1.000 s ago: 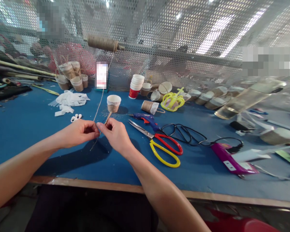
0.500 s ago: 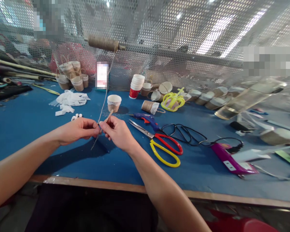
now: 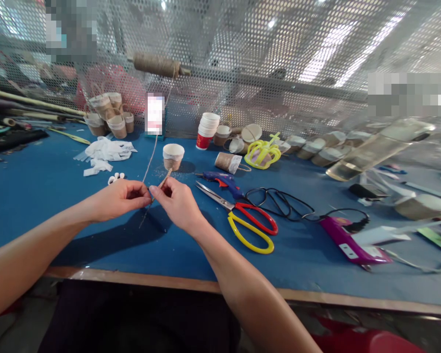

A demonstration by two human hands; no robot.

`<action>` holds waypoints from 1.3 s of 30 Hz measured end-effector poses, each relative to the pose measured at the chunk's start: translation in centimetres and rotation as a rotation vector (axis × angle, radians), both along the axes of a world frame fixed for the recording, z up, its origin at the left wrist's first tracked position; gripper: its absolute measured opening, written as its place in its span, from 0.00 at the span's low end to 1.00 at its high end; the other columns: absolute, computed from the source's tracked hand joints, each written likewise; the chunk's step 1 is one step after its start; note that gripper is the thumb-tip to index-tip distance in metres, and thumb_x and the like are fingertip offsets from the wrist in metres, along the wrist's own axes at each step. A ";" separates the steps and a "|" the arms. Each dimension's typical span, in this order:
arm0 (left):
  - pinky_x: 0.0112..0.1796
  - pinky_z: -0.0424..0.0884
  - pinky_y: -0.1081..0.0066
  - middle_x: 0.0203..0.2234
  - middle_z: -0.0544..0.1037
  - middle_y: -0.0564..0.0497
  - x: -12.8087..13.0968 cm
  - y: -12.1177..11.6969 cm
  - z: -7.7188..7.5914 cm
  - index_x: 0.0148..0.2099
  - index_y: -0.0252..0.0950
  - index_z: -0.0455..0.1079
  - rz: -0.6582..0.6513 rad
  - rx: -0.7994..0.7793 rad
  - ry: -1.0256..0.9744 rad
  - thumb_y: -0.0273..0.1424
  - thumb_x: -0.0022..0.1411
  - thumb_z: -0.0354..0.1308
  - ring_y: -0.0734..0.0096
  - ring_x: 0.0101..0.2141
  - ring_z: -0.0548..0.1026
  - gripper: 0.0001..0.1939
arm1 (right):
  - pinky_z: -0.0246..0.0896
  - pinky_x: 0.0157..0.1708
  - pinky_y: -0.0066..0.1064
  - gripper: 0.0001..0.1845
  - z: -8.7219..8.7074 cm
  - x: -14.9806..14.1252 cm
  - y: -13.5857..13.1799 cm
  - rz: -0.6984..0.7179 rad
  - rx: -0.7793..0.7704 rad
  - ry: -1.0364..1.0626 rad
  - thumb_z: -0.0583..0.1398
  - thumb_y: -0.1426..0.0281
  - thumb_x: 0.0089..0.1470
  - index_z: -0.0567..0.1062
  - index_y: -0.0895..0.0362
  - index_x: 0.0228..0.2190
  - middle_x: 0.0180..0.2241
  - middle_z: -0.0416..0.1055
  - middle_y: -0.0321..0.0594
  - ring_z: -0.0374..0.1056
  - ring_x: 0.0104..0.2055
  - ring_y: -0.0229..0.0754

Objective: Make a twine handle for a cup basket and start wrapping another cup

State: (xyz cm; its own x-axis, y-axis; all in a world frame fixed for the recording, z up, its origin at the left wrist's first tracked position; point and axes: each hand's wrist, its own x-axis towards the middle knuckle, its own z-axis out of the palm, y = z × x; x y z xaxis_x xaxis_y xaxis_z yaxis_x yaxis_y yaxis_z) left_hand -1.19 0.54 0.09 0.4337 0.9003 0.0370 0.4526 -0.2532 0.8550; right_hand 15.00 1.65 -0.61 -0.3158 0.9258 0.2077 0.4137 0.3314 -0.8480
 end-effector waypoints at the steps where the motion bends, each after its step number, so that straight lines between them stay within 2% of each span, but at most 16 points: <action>1: 0.25 0.59 0.74 0.19 0.66 0.56 0.1 0.0 -0.1 0.26 0.34 0.63 0.013 -0.002 -0.009 0.34 0.52 0.53 0.76 0.22 0.62 0.09 | 0.50 0.19 0.26 0.14 -0.1 0.0 0.0 -0.013 0.020 -0.009 0.57 0.64 0.50 0.62 0.57 0.19 0.15 0.59 0.30 0.55 0.18 0.31; 4: 0.25 0.58 0.74 0.19 0.65 0.56 0.2 0.0 -0.3 0.25 0.33 0.64 0.049 -0.027 -0.050 0.34 0.51 0.55 0.77 0.22 0.61 0.09 | 0.50 0.19 0.26 0.14 -0.1 -0.1 0.0 -0.013 0.032 0.010 0.57 0.64 0.49 0.62 0.57 0.18 0.16 0.59 0.30 0.54 0.18 0.31; 9: 0.20 0.50 0.76 0.17 0.61 0.58 0.2 -0.1 0.1 0.24 0.33 0.64 0.009 -0.244 -0.210 0.34 0.50 0.57 0.81 0.19 0.55 0.10 | 0.56 0.18 0.25 0.13 0.4 0.1 -0.2 0.210 -0.168 0.199 0.57 0.60 0.49 0.66 0.58 0.27 0.21 0.62 0.31 0.58 0.20 0.31; 12: 0.19 0.48 0.75 0.17 0.62 0.58 0.1 -0.1 0.5 0.24 0.33 0.64 0.012 -0.318 -0.259 0.34 0.49 0.58 0.82 0.18 0.54 0.09 | 0.56 0.18 0.23 0.13 0.5 0.3 -0.2 0.194 -0.189 0.230 0.58 0.60 0.48 0.65 0.58 0.25 0.19 0.61 0.30 0.59 0.20 0.30; 19: 0.29 0.60 0.74 0.22 0.69 0.56 0.0 0.0 0.2 0.27 0.33 0.66 0.022 -0.164 -0.206 0.31 0.49 0.57 0.78 0.25 0.64 0.06 | 0.52 0.16 0.23 0.13 0.4 0.3 -0.2 0.096 -0.127 0.150 0.57 0.61 0.50 0.63 0.57 0.23 0.15 0.59 0.28 0.55 0.16 0.29; 29: 0.31 0.61 0.72 0.22 0.68 0.55 -0.1 0.1 0.2 0.28 0.33 0.66 -0.029 -0.127 -0.125 0.33 0.52 0.54 0.76 0.26 0.64 0.08 | 0.50 0.17 0.24 0.13 0.6 0.2 -0.4 0.060 -0.056 0.044 0.56 0.63 0.51 0.65 0.58 0.22 0.15 0.60 0.29 0.54 0.16 0.30; 32: 0.29 0.61 0.73 0.22 0.68 0.55 -0.3 0.2 0.3 0.28 0.33 0.66 -0.044 -0.064 -0.045 0.33 0.53 0.52 0.76 0.25 0.64 0.08 | 0.50 0.17 0.24 0.12 0.5 0.2 -0.4 0.096 -0.092 0.077 0.56 0.63 0.51 0.65 0.58 0.23 0.15 0.59 0.29 0.55 0.16 0.30; 36: 0.26 0.60 0.74 0.21 0.68 0.55 -0.3 0.2 0.1 0.29 0.33 0.66 0.006 0.061 0.053 0.31 0.54 0.52 0.76 0.23 0.64 0.07 | 0.50 0.16 0.24 0.12 0.4 0.2 -0.3 0.116 -0.123 0.101 0.56 0.63 0.51 0.64 0.58 0.23 0.14 0.59 0.28 0.55 0.15 0.30; 39: 0.26 0.60 0.74 0.20 0.68 0.55 -0.2 0.1 0.0 0.28 0.33 0.65 0.013 0.069 0.047 0.31 0.54 0.51 0.76 0.23 0.63 0.06 | 0.50 0.16 0.24 0.13 0.3 0.2 -0.2 0.092 -0.114 0.097 0.56 0.63 0.51 0.64 0.58 0.22 0.14 0.59 0.28 0.54 0.15 0.29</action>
State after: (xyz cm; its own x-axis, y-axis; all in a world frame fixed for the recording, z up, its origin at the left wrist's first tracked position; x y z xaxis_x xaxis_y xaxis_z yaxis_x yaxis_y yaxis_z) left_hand -1.36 0.63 0.12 0.4244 0.9020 0.0791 0.4956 -0.3045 0.8134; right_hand 15.23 1.46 -0.26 -0.3838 0.9133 0.1367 0.3005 0.2635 -0.9167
